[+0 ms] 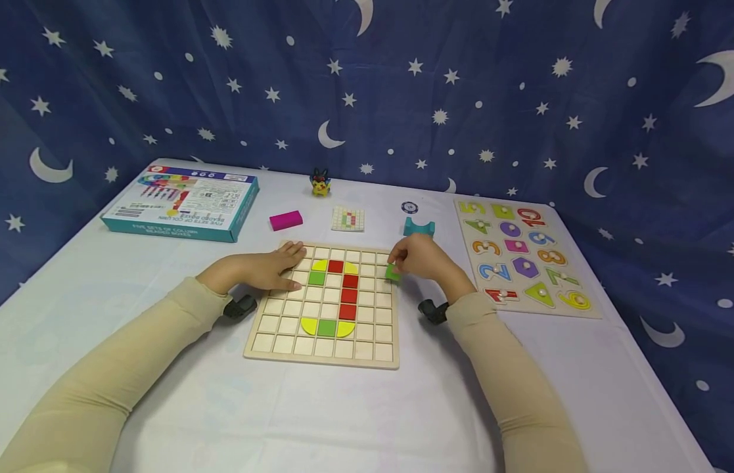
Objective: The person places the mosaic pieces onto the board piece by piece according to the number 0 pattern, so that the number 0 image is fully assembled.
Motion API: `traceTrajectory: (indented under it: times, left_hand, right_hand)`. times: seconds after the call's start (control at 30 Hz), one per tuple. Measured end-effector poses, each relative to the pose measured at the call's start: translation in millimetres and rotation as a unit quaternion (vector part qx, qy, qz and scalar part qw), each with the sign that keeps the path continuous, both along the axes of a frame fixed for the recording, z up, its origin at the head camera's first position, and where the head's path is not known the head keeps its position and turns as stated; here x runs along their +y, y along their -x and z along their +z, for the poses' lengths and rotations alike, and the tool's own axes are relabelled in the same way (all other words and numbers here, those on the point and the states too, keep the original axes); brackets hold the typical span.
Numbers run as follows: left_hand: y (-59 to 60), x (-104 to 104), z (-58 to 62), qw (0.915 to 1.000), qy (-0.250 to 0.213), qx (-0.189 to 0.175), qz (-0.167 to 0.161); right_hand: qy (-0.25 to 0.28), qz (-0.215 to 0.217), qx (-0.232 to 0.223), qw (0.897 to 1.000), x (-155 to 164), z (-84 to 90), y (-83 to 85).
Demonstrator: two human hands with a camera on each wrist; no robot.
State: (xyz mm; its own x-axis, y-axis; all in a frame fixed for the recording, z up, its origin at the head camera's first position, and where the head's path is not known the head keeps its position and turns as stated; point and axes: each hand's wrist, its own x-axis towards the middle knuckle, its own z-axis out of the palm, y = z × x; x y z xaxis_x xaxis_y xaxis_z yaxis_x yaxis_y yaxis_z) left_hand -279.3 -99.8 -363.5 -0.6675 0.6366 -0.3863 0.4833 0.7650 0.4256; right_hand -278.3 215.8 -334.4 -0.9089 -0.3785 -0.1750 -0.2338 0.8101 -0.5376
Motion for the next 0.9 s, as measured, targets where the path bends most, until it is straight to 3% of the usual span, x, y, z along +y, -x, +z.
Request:
traceTrajectory:
  times: [0.13,0.53,0.67,0.9]
  left_hand:
    - [0.3,0,-0.6,1.0000,-0.001,0.000,0.000]
    - [1.7,0,-0.8,1.0000,0.005,0.000,-0.003]
    - [1.6,0,0.2,1.0000,0.006,-0.001,-0.003]
    - [1.1,0,0.5,1.0000,0.001,-0.002,0.000]
  right_hand:
    - [0.003,0.009,-0.003,1.000,-26,0.4,3.8]
    - [0.000,0.121,-0.014,0.993,-97,-5.1,6.6]
    - [0.001,0.155,-0.020,0.988,-114,-8.7,4.6]
    - [-0.010,0.175,-0.050,0.983,-129,-13.0,2.3]
